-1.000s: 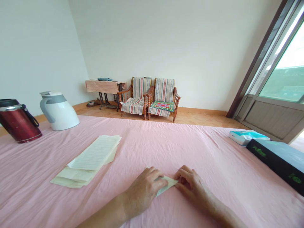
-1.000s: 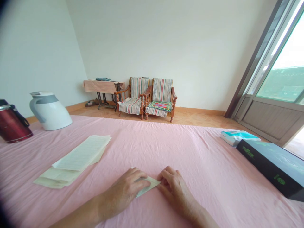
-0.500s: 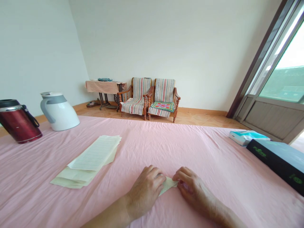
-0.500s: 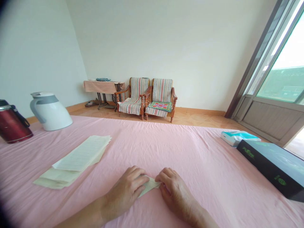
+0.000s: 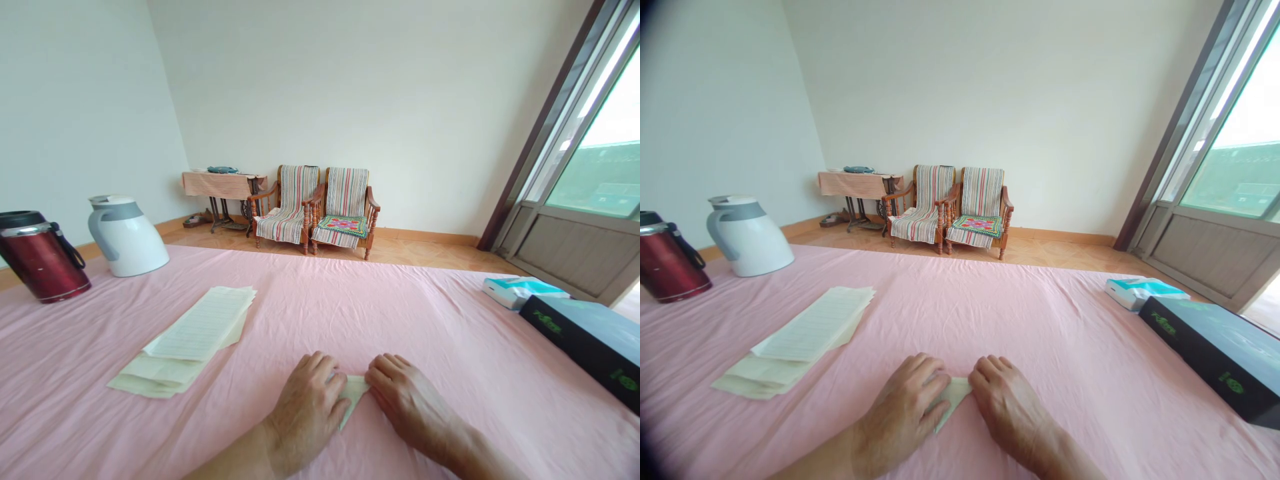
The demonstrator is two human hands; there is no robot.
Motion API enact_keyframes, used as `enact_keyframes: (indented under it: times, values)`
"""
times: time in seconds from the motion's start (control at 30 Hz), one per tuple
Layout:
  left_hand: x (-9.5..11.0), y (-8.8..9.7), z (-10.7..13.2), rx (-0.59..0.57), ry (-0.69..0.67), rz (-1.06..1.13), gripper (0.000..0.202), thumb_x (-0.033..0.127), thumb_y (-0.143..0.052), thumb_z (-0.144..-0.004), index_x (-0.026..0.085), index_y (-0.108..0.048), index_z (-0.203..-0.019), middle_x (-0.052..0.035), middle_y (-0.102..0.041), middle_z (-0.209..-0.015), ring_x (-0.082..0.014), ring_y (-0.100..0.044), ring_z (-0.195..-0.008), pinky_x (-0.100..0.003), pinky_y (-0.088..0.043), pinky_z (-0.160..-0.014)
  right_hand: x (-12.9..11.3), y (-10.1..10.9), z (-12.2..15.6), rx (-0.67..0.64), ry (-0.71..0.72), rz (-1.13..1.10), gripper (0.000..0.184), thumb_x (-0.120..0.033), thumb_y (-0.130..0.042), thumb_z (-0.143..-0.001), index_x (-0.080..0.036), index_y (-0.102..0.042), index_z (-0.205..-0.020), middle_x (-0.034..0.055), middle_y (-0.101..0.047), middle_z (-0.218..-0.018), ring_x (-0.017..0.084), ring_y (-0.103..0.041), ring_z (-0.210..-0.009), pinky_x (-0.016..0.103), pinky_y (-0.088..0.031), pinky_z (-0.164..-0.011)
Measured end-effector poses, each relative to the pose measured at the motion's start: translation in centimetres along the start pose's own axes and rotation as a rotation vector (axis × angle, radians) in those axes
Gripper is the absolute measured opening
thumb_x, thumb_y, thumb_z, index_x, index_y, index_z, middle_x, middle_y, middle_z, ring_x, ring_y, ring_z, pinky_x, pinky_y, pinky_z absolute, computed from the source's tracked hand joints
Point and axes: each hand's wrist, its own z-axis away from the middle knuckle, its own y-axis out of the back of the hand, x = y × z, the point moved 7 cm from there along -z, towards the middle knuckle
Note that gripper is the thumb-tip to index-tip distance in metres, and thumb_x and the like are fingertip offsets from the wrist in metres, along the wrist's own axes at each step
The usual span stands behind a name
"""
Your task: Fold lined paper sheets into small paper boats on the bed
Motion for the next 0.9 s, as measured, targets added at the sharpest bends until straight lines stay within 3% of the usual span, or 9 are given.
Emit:
enact_keyframes:
  times: [0.1, 0.37, 0.53, 0.9]
  values:
    - [0.5, -0.2, 0.0, -0.010, -0.072, -0.010, 0.011, 0.021, -0.052, -0.093, 0.018, -0.059, -0.087, -0.0041, -0.056, -0.090, -0.0207, -0.050, -0.089, -0.034, -0.043, -0.079, 0.4, 0.1, -0.1, -0.001, 0.000, -0.026, 0.021, -0.004, -0.045, -0.088, -0.018, -0.055, -0.077, 0.0040, -0.057, -0.082, 0.017, -0.049, -0.073, 0.030, -0.035, -0.067]
    - [1.0, -0.1, 0.0, -0.045, -0.156, -0.034, 0.018, 0.017, -0.050, -0.094, 0.023, -0.057, -0.109, -0.0042, -0.055, -0.093, -0.0197, -0.051, -0.090, -0.032, -0.044, -0.079, 2.8, 0.0, -0.1, 0.144, -0.219, -0.453, 0.016, -0.010, -0.056, -0.083, -0.020, -0.063, -0.073, -0.0004, -0.059, -0.080, 0.014, -0.055, -0.076, 0.028, -0.037, -0.076]
    - [0.9, -0.5, 0.0, -0.056, -0.166, -0.045, 0.019, 0.016, -0.048, -0.095, 0.023, -0.056, -0.111, -0.0043, -0.055, -0.097, -0.0201, -0.050, -0.091, -0.033, -0.044, -0.080, 3.9, -1.1, -0.3, 0.142, -0.338, -0.623, 0.016, -0.009, -0.058, -0.076, -0.019, -0.065, -0.066, -0.0011, -0.058, -0.071, 0.010, -0.053, -0.061, 0.022, -0.036, -0.056]
    - [0.7, -1.1, 0.0, -0.067, -0.177, -0.029, 0.016, 0.016, -0.046, -0.096, 0.022, -0.057, -0.107, -0.0036, -0.055, -0.096, -0.0201, -0.049, -0.090, -0.034, -0.043, -0.080, 3.6, -0.8, -0.5, 0.153, -0.356, -0.587, 0.016, -0.007, -0.054, -0.073, -0.018, -0.062, -0.065, -0.0015, -0.057, -0.068, 0.010, -0.051, -0.059, 0.022, -0.034, -0.056]
